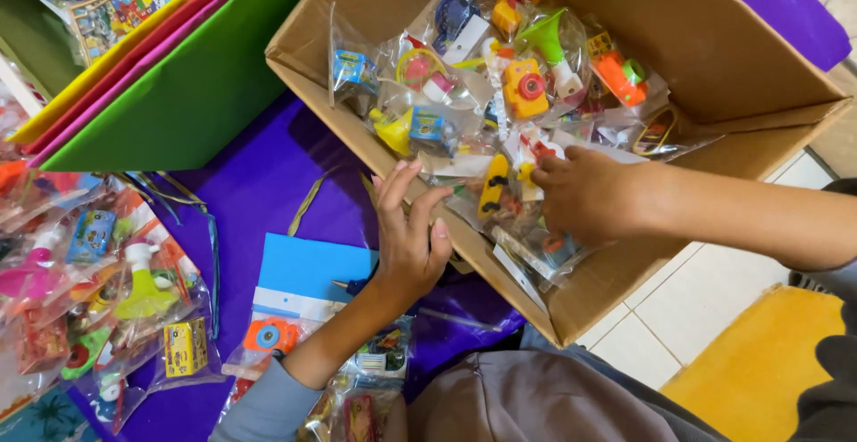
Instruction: The person uses a glue gun to seal plastic bags containing toys, then places the sealed bags into a large cardboard box.
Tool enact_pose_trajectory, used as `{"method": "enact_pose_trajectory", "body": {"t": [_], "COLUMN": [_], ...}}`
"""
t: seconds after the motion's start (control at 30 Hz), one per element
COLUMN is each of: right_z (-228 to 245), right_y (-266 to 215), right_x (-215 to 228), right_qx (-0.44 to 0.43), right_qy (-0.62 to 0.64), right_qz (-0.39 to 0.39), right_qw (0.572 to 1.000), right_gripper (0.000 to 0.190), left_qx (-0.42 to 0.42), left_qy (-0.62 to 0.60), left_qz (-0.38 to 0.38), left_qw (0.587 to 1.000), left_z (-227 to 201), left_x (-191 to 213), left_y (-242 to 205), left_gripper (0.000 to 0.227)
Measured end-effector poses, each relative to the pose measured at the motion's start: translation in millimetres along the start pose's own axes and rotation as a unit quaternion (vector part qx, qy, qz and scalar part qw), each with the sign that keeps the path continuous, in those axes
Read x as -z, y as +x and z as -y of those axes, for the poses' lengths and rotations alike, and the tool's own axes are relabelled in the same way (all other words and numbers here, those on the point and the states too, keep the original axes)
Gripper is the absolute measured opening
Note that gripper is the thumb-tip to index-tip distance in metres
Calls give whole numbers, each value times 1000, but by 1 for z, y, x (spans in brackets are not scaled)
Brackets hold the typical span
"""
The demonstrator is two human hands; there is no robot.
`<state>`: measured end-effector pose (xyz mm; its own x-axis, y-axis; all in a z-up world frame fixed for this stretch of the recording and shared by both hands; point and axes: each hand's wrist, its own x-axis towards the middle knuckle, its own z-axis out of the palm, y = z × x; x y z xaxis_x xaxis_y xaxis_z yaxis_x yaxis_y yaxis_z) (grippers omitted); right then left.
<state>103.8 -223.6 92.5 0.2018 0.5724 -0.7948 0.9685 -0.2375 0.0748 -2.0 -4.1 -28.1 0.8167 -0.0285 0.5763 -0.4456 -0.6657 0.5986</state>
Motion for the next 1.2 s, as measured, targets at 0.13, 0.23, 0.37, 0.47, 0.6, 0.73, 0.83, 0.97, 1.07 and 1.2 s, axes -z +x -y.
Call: {"method": "enact_pose_trajectory", "body": {"t": [0.13,0.23,0.37,0.47,0.6,0.73,0.83,0.97,1.07,1.2], "right_z": [18,19,6,-8,-24,-26,-30,-49,-57,-56], "right_y": [11,14,35,30,7,5,-17,-42,-47,-36], "right_x": [-23,-25,-38,-20,-5,-44,-8,13,16,18], "right_qx": [-49,-116,-133,-132,-121,-110,-37,-95,-138,-196], "right_qy": [-48,-89,-125,-97,-17,-80,19,141,160,132], "right_qz": [-23,-77,-339,-272,-173,-187,8,47,-36,-42], "right_qw": [997,986,923,948,977,973,999,984,977,971], "right_gripper": [27,58,37,53,59,29,29,36,35,43], "left_qx": [6,1,0,3,1,2,-1,20,24,15], "left_qy": [-4,-6,-10,-12,-2,-8,-11,-31,-36,-35], "left_qz": [0,-2,0,6,9,3,1,24,24,15], "left_qw": [1000,1000,1000,1000,1000,1000,1000,999,999,999], "left_z": [-1,1,1,-1,-1,-1,-4,-13,-13,-14], "left_x": [1,0,1,3,4,4,6,13,12,13], "left_y": [1,-1,-1,0,-1,1,1,5,4,6], "left_gripper": [42,42,40,39,37,38,37,42,42,41]}}
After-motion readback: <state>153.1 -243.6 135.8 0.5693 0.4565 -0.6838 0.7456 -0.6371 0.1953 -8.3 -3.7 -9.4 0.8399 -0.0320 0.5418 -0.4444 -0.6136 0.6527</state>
